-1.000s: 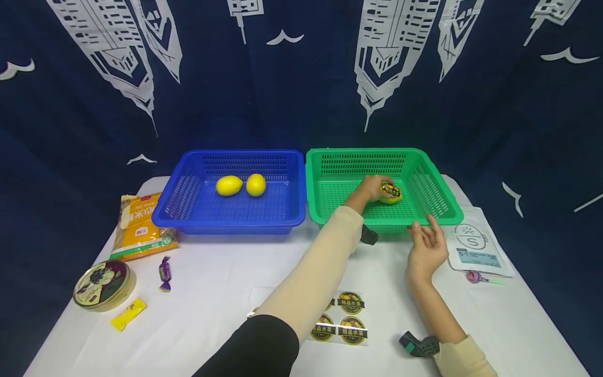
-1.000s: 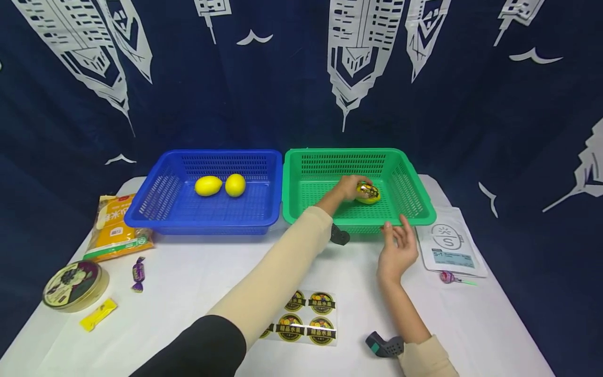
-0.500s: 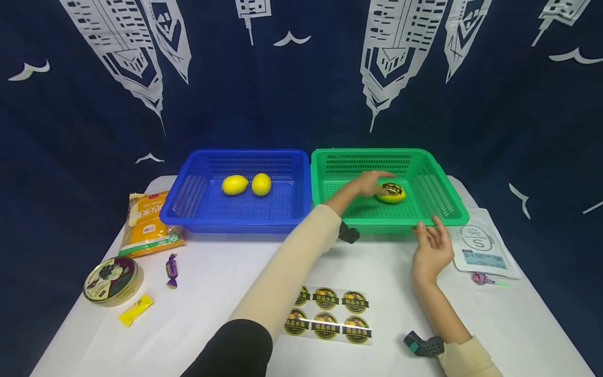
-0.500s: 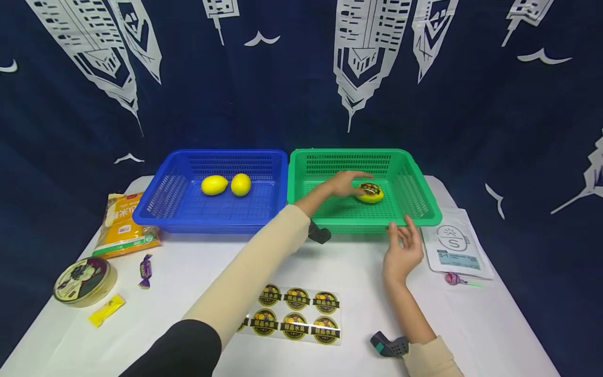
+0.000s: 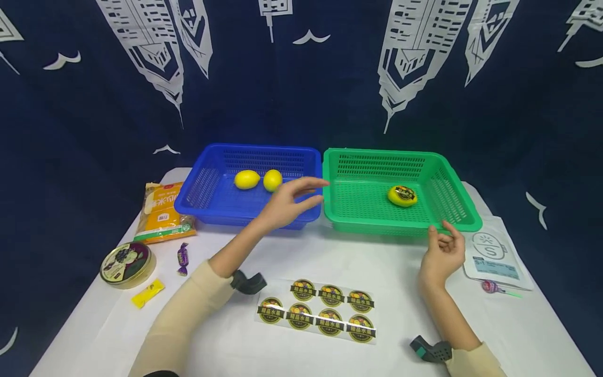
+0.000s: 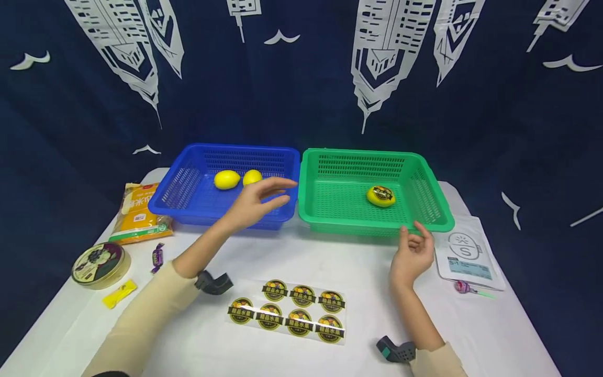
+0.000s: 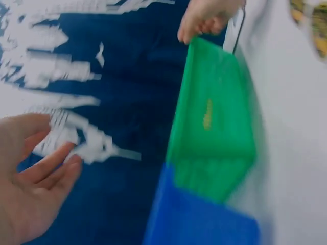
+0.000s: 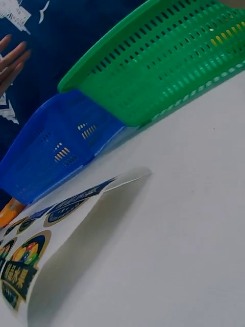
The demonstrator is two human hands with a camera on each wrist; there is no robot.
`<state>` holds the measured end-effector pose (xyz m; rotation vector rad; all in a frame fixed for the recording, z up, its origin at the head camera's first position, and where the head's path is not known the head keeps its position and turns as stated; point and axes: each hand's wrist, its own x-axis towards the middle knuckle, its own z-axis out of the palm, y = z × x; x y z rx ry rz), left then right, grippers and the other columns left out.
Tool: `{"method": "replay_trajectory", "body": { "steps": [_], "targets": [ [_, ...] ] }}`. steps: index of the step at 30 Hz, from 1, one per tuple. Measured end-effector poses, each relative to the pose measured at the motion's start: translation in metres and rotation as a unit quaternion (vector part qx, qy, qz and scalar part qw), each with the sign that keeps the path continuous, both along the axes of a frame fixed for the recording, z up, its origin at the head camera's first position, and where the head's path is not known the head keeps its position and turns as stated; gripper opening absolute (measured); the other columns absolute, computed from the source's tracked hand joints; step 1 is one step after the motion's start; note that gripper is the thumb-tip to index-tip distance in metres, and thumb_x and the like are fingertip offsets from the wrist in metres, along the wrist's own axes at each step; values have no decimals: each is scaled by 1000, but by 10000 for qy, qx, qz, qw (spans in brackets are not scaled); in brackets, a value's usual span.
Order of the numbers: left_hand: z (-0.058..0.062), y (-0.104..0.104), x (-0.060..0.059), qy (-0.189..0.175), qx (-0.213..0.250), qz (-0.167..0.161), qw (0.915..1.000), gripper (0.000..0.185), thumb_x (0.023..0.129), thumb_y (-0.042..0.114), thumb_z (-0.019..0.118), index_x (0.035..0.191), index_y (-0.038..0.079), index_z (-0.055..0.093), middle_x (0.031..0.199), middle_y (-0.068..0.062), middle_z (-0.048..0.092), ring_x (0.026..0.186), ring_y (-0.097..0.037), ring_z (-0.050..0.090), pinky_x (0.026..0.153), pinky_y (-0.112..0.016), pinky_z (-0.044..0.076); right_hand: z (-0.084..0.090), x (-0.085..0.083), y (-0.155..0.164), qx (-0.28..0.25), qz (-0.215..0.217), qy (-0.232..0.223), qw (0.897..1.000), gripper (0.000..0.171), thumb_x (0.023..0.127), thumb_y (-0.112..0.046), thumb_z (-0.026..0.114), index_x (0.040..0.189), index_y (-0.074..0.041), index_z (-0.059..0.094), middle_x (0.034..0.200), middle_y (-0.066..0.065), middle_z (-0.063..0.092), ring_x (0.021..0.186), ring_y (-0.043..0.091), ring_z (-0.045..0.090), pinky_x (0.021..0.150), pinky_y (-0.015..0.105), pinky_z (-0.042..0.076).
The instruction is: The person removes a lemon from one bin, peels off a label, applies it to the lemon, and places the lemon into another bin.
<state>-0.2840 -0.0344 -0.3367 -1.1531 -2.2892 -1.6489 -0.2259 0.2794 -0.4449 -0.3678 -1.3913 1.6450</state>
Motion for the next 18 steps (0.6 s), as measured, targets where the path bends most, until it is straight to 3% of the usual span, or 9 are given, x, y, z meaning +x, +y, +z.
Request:
{"method": "replay_trajectory", "body": {
  "steps": [3, 5, 8, 11, 12, 14, 18],
  "targets": [
    [-19, -39, 19, 149, 1003, 840, 9913, 29, 90, 0, 57, 118, -5, 56, 117, -18, 59, 112, -27, 54, 99, -37, 42, 8, -1, -8, 193, 87, 570, 9981, 20, 85, 0, 63, 105, 0, 60, 73, 3, 52, 66, 10, 45, 59, 19, 36],
    [-34, -61, 29, 262, 1635, 1681, 9718, 27, 89, -4, 56, 115, -9, 55, 112, -22, 60, 107, -29, 56, 96, -40, 44, 17, -5, -18, 317, 336, 1050, 9934, 18, 86, 3, 61, 103, 3, 57, 75, 5, 52, 68, 12, 46, 62, 21, 37],
    [-55, -84, 41, 64, 2165, 3189, 9227, 26, 91, 2, 56, 115, -7, 55, 102, -16, 60, 97, -20, 56, 90, -31, 46, 34, -13, -39, 813, 650, 1421, 9844, 19, 86, 5, 60, 104, 8, 55, 78, 9, 54, 71, 13, 49, 65, 23, 39],
    [-74, -96, 50, -626, 2340, 4262, 8716, 31, 92, 15, 58, 120, 2, 52, 92, -4, 53, 86, -11, 49, 74, -20, 43, 59, -20, -68, 1501, 1078, 1410, 9726, 21, 85, 8, 59, 104, 15, 53, 83, 19, 54, 76, 13, 52, 69, 23, 43],
    [-78, -99, 51, -894, 2338, 4443, 8602, 34, 92, 18, 58, 123, 6, 50, 91, -2, 50, 84, -10, 47, 70, -19, 41, 67, -22, -79, 1722, 1254, 1364, 9675, 22, 84, 9, 59, 104, 16, 52, 85, 22, 54, 77, 13, 53, 70, 23, 44],
    [-86, -101, 52, -1342, 2414, 4503, 8491, 39, 92, 22, 58, 128, 11, 45, 91, -3, 47, 83, -10, 47, 69, -19, 42, 82, -29, -102, 2083, 1696, 1203, 9557, 25, 84, 9, 59, 107, 18, 51, 89, 29, 53, 81, 16, 54, 72, 24, 47],
    [-92, -104, 47, -1787, 2762, 4131, 8492, 45, 93, 22, 56, 133, 13, 38, 97, -9, 52, 89, -19, 57, 82, -28, 49, 93, -59, -147, 2330, 2530, 827, 9354, 33, 84, 1, 65, 114, 8, 55, 97, 28, 56, 87, 23, 56, 77, 29, 51]
  ]
}}
